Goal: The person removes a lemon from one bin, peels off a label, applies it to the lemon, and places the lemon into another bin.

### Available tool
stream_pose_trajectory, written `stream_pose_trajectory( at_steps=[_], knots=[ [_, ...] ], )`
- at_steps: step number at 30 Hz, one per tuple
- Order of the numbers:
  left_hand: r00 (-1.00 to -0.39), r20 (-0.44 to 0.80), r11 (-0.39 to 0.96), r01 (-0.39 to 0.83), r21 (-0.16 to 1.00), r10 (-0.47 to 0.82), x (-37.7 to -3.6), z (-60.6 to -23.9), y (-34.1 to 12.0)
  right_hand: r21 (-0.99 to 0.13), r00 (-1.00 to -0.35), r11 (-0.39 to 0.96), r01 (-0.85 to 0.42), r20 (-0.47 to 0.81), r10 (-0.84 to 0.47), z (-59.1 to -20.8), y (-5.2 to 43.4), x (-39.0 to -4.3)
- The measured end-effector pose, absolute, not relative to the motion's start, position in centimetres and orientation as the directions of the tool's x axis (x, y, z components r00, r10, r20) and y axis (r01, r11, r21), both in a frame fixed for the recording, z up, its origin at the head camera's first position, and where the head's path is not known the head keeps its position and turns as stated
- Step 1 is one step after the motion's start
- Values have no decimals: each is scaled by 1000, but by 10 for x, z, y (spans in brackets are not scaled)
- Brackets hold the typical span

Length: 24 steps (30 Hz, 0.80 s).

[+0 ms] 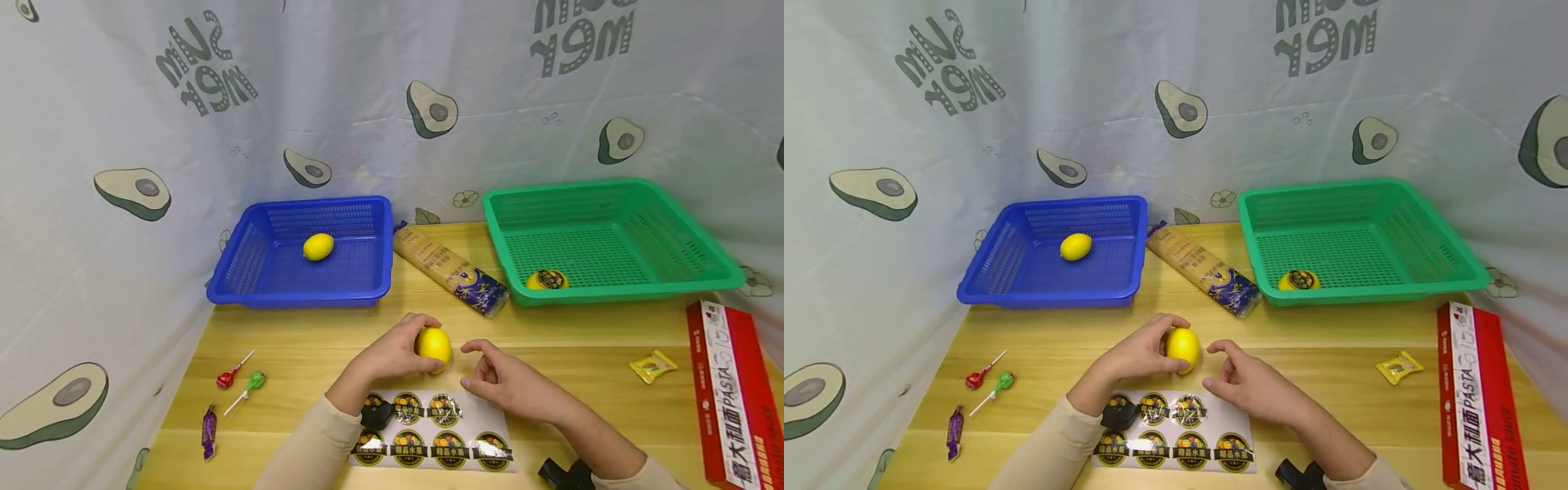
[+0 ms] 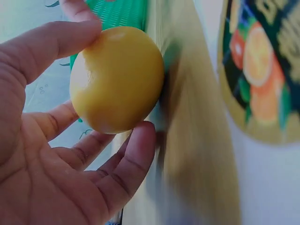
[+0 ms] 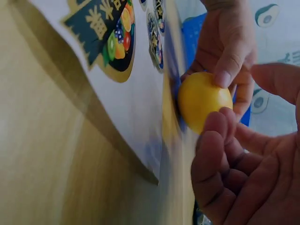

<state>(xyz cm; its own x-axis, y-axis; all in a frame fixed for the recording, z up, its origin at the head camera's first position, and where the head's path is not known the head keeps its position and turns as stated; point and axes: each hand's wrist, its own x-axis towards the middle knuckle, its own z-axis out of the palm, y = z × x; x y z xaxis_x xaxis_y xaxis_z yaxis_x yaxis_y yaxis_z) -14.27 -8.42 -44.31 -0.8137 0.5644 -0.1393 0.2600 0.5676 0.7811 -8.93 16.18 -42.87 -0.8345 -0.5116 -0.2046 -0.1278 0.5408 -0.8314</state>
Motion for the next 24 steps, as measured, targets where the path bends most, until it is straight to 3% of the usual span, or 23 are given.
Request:
stream_pose_trajectory(
  at_steps=[7, 11, 13, 19, 24],
  knots=[
    [-858, -133, 585, 217, 782, 496, -130, -435, -101, -811, -734, 548, -203, -244, -634, -433, 145, -93],
    [-874, -106, 653, 268, 708, 474, -113, -423, -109, -817, -669, 528, -233, -259, -697, -436, 140, -95],
    [-851, -119, 684, 319, 656, 512, -105, -419, -112, -821, -650, 519, -237, -263, -713, -437, 139, -97],
    [-696, -285, 684, 397, 612, 659, -89, -422, -107, -824, -629, 510, -245, -265, -731, -443, 141, -100],
    [-705, -343, 747, 399, 531, 620, -85, -437, -94, -812, -641, 529, -246, -273, -717, -447, 141, -106]
  ],
)
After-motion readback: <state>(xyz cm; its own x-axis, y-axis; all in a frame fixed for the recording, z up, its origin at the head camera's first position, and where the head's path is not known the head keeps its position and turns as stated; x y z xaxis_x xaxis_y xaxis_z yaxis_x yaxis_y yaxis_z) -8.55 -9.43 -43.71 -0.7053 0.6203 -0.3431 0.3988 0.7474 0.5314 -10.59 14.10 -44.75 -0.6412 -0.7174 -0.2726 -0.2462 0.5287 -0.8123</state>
